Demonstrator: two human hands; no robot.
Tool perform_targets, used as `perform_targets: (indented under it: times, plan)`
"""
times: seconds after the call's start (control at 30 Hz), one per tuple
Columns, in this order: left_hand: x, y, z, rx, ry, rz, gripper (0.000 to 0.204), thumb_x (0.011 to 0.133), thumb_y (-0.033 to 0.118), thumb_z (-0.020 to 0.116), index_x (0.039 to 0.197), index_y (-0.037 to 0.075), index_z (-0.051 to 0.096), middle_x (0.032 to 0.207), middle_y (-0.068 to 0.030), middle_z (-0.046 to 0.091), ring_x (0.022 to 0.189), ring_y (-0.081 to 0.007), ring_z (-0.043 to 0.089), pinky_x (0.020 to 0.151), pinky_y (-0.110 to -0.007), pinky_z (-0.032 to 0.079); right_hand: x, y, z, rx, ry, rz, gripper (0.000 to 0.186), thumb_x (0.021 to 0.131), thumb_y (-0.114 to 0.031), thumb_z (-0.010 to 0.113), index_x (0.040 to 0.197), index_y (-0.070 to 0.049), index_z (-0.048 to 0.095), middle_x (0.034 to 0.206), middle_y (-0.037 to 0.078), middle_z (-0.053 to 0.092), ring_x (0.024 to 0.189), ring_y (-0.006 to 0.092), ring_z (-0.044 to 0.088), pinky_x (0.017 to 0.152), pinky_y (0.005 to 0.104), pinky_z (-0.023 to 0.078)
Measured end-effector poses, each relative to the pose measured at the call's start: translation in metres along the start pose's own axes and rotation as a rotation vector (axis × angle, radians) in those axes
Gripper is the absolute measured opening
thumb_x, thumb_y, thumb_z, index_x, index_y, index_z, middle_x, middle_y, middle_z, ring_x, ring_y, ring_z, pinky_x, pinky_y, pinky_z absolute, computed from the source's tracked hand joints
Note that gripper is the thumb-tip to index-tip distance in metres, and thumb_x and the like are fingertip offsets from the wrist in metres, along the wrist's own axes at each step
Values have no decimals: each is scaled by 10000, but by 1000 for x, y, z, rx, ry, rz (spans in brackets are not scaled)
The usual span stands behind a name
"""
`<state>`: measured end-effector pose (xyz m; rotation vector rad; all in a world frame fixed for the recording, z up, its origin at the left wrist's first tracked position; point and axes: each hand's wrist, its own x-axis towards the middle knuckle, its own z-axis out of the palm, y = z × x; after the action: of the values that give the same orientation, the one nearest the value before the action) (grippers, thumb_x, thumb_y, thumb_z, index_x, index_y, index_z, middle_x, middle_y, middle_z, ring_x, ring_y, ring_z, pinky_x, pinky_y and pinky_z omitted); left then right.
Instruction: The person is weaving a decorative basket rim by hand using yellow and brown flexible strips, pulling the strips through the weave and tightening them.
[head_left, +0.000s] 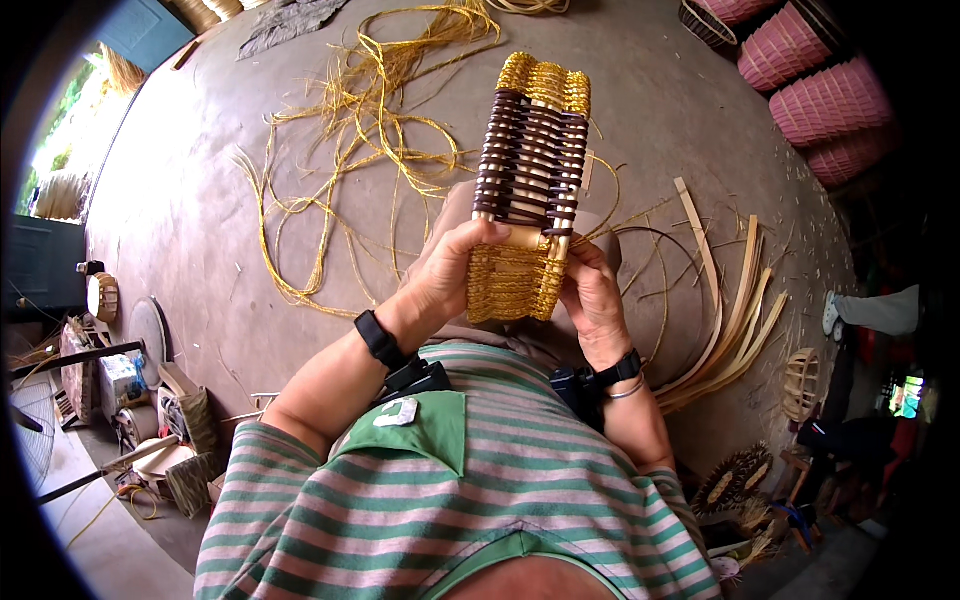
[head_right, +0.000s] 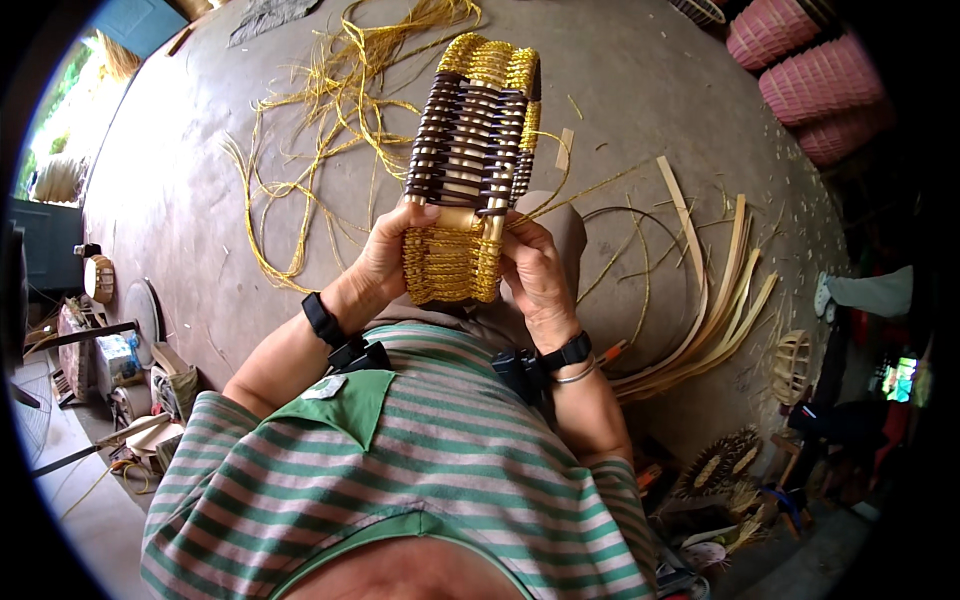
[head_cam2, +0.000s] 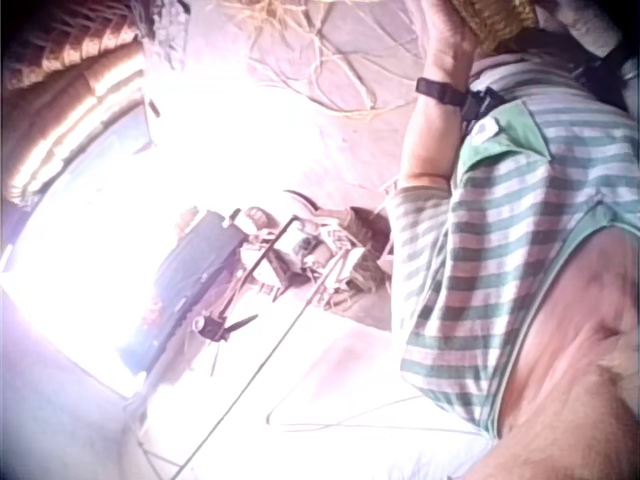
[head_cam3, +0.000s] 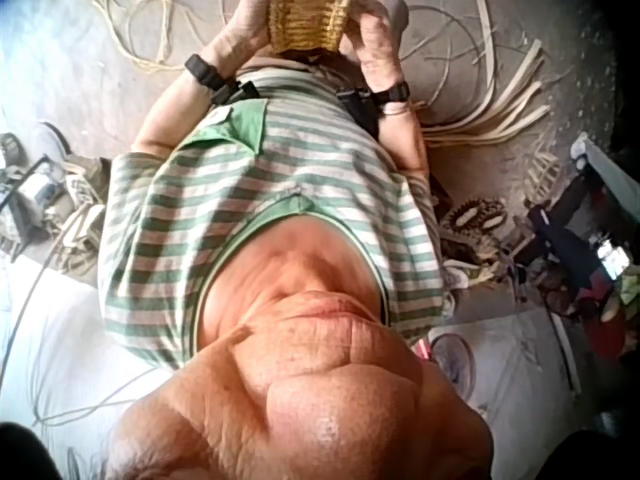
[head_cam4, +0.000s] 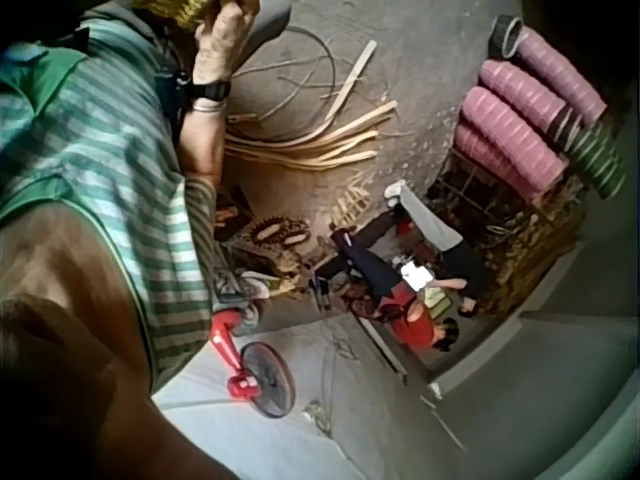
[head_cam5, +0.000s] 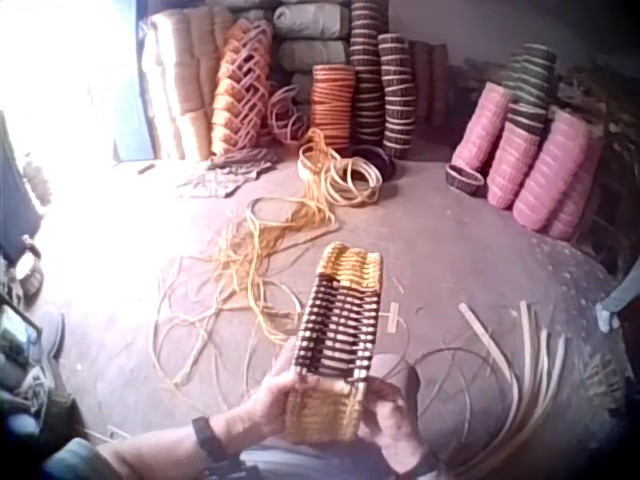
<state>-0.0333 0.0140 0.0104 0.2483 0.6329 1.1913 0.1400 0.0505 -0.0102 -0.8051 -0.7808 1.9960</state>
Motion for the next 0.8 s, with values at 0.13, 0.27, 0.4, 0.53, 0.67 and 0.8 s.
perform_targets:
  times: [0.13, 0.27, 0.4, 0.53, 0.67, 0.8]
  plan:
    - [4, 8, 4, 0, -113, -118, 512, 797, 315, 522, 1170, -35, 527, 1094, -183, 610, 976, -311, 602, 888, -435, 472, -13, -14, -36, -303, -18, 56, 217, 884, -257, 622, 911, -44, 650, 702, -15, 598, 545, 44, 458, 477, 181, 323]
    - [14, 12, 10, -88, -140, -261, 472, 784, 285, 515, 1126, -40, 545, 1048, -188, 619, 918, -302, 616, 837, -427, 494, -32, -56, -17, -1195, 103, -590, 153, 836, -143, 684, 800, -16, 608, 596, 1, 497, 502, 56, 417, 466, 204, 338]
    - [25, 4, 21, -22, -110, -268, 337, 781, 234, 524, 993, -20, 590, 922, -140, 634, 806, -252, 621, 750, -387, 508, -12, -85, 29, -1664, -307, -899, 169, 728, 31, 636, 876, -4, 563, 815, 93, 558, 760, 268, 566, 650, 349, 490]
    - [36, 1, 30, 13, -124, -293, 274, 795, 200, 524, 927, -30, 590, 852, -108, 627, 739, -228, 617, 699, -347, 504, -7, -99, 24, -1949, -471, -913, 130, 695, 26, 601, 782, -19, 515, 739, 98, 495, 695, 269, 530, 578, 367, 468]
    - [44, -6, 23, 260, -72, -131, 267, 820, 197, 521, 953, -26, 582, 862, -107, 627, 760, -220, 630, 700, -360, 518, -3, -102, 18, -2243, -709, -1081, 33, 699, -55, 557, 710, -55, 526, 690, 53, 515, 676, 183, 553, 492, 293, 471]
    - [46, -13, 18, 299, 102, -3, 128, 794, 118, 564, 859, 8, 571, 778, -41, 582, 707, -144, 570, 632, -288, 473, 15, -102, 21, -2483, -949, -1348, 85, 679, -139, 555, 638, -88, 501, 602, 17, 490, 561, 130, 511, 464, 254, 418]
